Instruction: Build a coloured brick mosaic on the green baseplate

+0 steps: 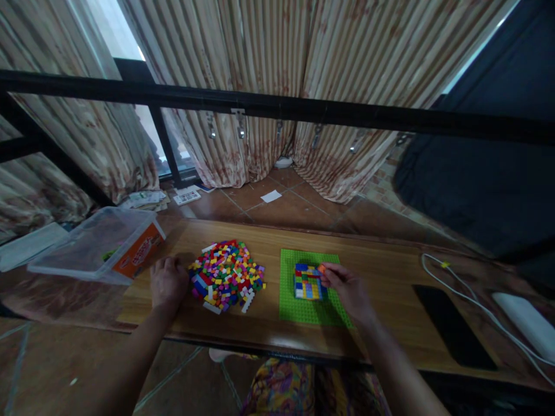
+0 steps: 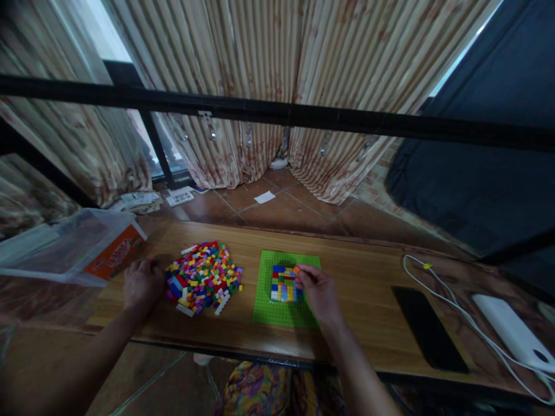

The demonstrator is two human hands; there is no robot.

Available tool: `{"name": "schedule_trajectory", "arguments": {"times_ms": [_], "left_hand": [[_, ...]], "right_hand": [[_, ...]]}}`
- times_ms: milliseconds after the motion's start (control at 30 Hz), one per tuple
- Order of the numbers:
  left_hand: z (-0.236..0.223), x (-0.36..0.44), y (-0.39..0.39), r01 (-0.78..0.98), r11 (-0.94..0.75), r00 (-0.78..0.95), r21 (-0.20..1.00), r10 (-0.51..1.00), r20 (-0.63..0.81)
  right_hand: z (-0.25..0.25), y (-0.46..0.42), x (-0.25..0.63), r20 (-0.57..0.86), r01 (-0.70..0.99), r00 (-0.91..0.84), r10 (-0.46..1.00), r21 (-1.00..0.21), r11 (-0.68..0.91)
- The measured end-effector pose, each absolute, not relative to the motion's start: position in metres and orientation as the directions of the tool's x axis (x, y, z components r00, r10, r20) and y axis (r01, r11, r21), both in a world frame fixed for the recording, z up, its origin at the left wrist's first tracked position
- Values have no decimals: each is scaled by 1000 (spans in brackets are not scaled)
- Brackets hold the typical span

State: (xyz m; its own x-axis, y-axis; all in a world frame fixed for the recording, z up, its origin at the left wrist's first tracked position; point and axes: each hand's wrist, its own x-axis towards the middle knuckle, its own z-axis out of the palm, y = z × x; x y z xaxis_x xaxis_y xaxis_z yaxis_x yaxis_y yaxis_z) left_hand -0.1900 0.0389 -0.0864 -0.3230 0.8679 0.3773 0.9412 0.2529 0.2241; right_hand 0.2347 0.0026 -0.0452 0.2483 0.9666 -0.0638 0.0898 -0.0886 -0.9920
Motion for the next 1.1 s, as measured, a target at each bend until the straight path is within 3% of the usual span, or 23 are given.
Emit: {"name": "schedule_trajectory", "arguments": {"times_ms": [233, 467, 700, 1100], "left_hand": [[-86, -190, 39, 949, 263, -311, 177, 880, 359], [-86, -189, 38, 930, 271, -348, 247, 864, 363], [-86, -188, 38, 935, 261, -335, 238, 871, 361], [-86, -189, 39, 939, 276, -333, 204, 878, 344]], "right_hand": [[-52, 30, 236, -95, 440, 65, 993, -891, -114], [-45, 40, 242, 0, 622, -9, 1000, -783, 6], [-46, 40, 244, 58, 710, -128, 990, -692, 132], [-43, 43, 243, 55, 741, -174, 983, -650, 168]]}}
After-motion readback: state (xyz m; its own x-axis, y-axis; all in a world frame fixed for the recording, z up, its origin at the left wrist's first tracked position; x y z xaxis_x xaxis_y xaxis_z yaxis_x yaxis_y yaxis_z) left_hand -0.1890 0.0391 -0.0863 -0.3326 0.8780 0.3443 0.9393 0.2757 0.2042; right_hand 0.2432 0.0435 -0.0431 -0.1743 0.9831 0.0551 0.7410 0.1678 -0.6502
